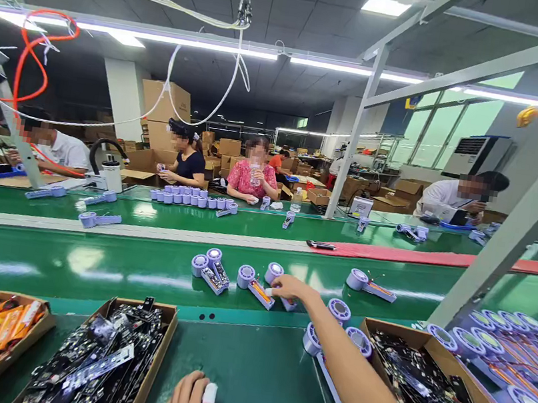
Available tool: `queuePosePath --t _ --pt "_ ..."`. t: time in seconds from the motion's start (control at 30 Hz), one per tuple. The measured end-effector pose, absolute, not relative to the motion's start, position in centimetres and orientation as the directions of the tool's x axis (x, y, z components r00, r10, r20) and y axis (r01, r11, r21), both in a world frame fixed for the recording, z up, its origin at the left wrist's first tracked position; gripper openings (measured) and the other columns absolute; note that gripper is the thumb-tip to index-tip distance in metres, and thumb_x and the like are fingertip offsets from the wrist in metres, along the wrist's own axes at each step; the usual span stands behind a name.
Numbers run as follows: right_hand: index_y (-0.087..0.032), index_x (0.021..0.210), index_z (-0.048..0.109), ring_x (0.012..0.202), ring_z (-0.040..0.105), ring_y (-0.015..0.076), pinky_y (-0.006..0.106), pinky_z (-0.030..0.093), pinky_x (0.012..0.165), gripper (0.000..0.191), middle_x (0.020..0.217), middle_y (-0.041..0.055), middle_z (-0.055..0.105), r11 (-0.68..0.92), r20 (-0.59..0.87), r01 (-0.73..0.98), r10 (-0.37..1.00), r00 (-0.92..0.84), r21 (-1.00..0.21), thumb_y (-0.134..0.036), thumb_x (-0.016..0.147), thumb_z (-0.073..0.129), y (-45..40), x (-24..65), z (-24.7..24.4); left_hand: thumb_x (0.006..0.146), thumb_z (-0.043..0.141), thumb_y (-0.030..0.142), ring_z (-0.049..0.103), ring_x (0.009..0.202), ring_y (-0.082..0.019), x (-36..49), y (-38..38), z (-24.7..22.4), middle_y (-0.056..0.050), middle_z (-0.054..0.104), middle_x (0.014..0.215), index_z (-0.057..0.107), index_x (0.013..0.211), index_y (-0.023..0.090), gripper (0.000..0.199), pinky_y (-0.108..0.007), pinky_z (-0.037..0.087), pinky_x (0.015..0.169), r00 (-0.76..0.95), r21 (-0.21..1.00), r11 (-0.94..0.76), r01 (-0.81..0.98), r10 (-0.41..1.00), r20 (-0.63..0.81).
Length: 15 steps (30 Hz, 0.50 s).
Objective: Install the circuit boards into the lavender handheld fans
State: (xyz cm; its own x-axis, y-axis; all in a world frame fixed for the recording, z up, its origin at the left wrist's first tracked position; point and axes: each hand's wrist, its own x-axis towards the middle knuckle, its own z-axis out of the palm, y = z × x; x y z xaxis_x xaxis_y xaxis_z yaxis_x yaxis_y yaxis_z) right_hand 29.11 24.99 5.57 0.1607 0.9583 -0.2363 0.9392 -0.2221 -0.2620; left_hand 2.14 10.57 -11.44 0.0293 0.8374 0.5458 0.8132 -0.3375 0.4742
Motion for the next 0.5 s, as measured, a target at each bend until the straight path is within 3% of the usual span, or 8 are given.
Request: queuePosePath --t 0.3,0.4,0.43,0.5 --pt "-0.018 0.122 0.056 0.102 0.062 0.0215 0.042 0.053 0.085 0.032 0.122 0.0079 0.059 -0.133 -0.115 0.933 0.988 0.099 -0.333 -0.034 0.093 0.059 22.6 22.9 4.2 0.095 0.038 0.025 0.069 0.090 -0.022 2.2 7.4 -6.6 -0.010 0.073 0.094 0.068 0.094 0.020 0.031 -0.034 0.056 0.076 0.113 0.488 -0.392 0.780 0.855 0.507" --pt "-0.017 0.117 0.058 0.099 0.062 0.0206 0.040 0.053 0.084 0.030 0.118 0.0077 0.061 -0.116 -0.074 0.935 0.993 0.096 -0.336 -0.035 0.094 0.057 20.1 23.0 4.0 0.095 0.037 0.025 0.069 0.083 -0.021 1.7 6.6 -2.9 -0.008 0.072 0.087 0.068 0.089 0.021 0.032 -0.031 0.056 0.071 0.121 0.440 -0.393 0.807 0.840 0.529" --pt "-0.017 0.113 0.060 0.097 0.063 0.0206 0.039 0.052 0.083 0.028 0.114 0.0080 0.062 -0.112 -0.067 0.935 0.993 0.095 -0.336 -0.036 0.094 0.057 19.0 22.9 3.7 0.095 0.038 0.026 0.069 0.082 -0.021 1.3 6.7 -1.5 -0.007 0.072 0.087 0.069 0.090 0.022 0.031 -0.031 0.056 0.072 0.149 0.357 -0.371 0.857 0.842 0.518" --pt "-0.017 0.099 0.066 0.094 0.064 0.0233 0.033 0.050 0.077 0.025 0.102 0.0109 0.066 -0.104 -0.066 0.936 0.994 0.087 -0.335 -0.038 0.091 0.056 16.1 22.7 3.0 0.094 0.039 0.023 0.068 0.091 -0.024 0.1 7.5 1.1 -0.008 0.072 0.093 0.069 0.092 0.023 0.031 -0.036 0.053 0.081 0.112 0.323 -0.313 0.893 0.851 0.513"
